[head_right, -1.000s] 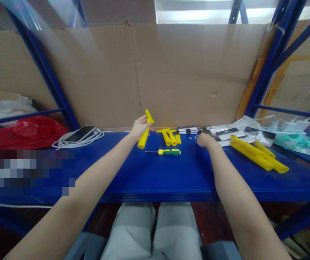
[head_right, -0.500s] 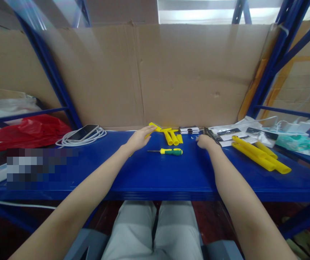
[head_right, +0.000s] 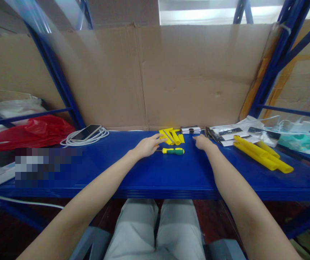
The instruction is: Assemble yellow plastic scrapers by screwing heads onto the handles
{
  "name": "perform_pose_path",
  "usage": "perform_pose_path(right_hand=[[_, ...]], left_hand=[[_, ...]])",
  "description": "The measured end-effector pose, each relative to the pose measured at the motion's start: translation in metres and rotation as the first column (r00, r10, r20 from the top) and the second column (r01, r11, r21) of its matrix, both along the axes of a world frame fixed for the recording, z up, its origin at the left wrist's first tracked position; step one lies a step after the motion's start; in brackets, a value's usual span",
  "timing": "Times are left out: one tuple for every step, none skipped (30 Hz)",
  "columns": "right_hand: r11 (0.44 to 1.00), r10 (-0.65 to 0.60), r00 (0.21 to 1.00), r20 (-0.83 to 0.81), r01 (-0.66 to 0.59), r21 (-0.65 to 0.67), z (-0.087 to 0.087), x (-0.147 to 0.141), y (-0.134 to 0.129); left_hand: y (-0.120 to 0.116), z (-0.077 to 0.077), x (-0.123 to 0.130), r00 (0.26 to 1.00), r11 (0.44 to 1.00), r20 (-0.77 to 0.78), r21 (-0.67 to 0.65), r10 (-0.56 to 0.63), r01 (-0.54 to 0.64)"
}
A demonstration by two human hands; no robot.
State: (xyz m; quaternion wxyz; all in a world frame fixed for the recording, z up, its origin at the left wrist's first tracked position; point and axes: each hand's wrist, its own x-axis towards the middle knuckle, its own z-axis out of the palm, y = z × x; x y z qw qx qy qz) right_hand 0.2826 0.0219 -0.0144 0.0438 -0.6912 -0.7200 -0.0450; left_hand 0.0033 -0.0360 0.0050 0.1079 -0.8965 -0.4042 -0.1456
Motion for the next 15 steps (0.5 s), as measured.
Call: perform_pose_path(right_hand=[[0.999,0.023,0.999,-0.044,-0.021,0.042,0.001,-0.002,0.000],[0.995,0.058,0.993,-0.102,-0.049,0.090,0.003,-0.005,-0.001],[0.987,0.107,0.980,-0.170,-0.084,0.138,0.005,-0.009,-0.002],[0.976,0.163,0.956,-0.244,-0.120,0.182,0.007,-0.015,-0.004],[0.964,0.219,0.921,-0.321,-0.154,0.216,0.010,-0.021,-0.006],[0.954,0.270,0.875,-0.401,-0.186,0.236,0.013,-0.028,-0.010],[0.948,0.301,0.823,-0.481,-0.203,0.245,0.015,-0.035,-0.013],[0.944,0.325,0.766,-0.555,-0.226,0.239,0.018,-0.042,-0.018],[0.942,0.336,0.708,-0.622,-0.251,0.223,0.019,-0.049,-0.022],[0.938,0.341,0.652,-0.678,-0.280,0.203,0.021,-0.055,-0.026],[0.933,0.342,0.603,-0.721,-0.310,0.182,0.022,-0.060,-0.030],[0.926,0.340,0.564,-0.753,-0.339,0.165,0.022,-0.063,-0.033],[0.920,0.338,0.536,-0.774,-0.362,0.151,0.022,-0.066,-0.035],[0.915,0.335,0.518,-0.787,-0.380,0.139,0.021,-0.068,-0.036],[0.911,0.331,0.509,-0.795,-0.392,0.128,0.020,-0.070,-0.037]], left_hand=[[0.000,0.000,0.000,1.000,1.000,-0.027,0.012,0.008,-0.008],[0.000,0.000,0.000,0.999,1.000,-0.049,0.024,0.013,-0.012],[0.000,0.000,0.001,0.998,0.999,-0.066,0.034,0.016,-0.014],[-0.001,0.000,0.001,0.997,0.999,-0.079,0.044,0.018,-0.014],[-0.001,0.001,0.001,0.996,0.998,-0.088,0.053,0.021,-0.017],[-0.001,0.001,0.001,0.995,0.998,-0.094,0.061,0.025,-0.019],[-0.001,0.001,0.001,0.995,0.997,-0.100,0.069,0.028,-0.021],[-0.001,0.001,0.001,0.994,0.997,-0.104,0.078,0.030,-0.022],[-0.001,0.001,0.001,0.994,0.996,-0.108,0.088,0.030,-0.021],[-0.001,0.001,0.002,0.993,0.995,-0.112,0.096,0.029,-0.018],[-0.002,0.001,0.002,0.993,0.994,-0.114,0.104,0.028,-0.016],[-0.002,0.001,0.002,0.993,0.994,-0.115,0.111,0.029,-0.016],[-0.002,0.001,0.002,0.993,0.993,-0.116,0.117,0.034,-0.020],[-0.003,0.001,0.003,0.992,0.992,-0.117,0.122,0.039,-0.025],[-0.003,0.002,0.003,0.992,0.991,-0.117,0.127,0.045,-0.030]])
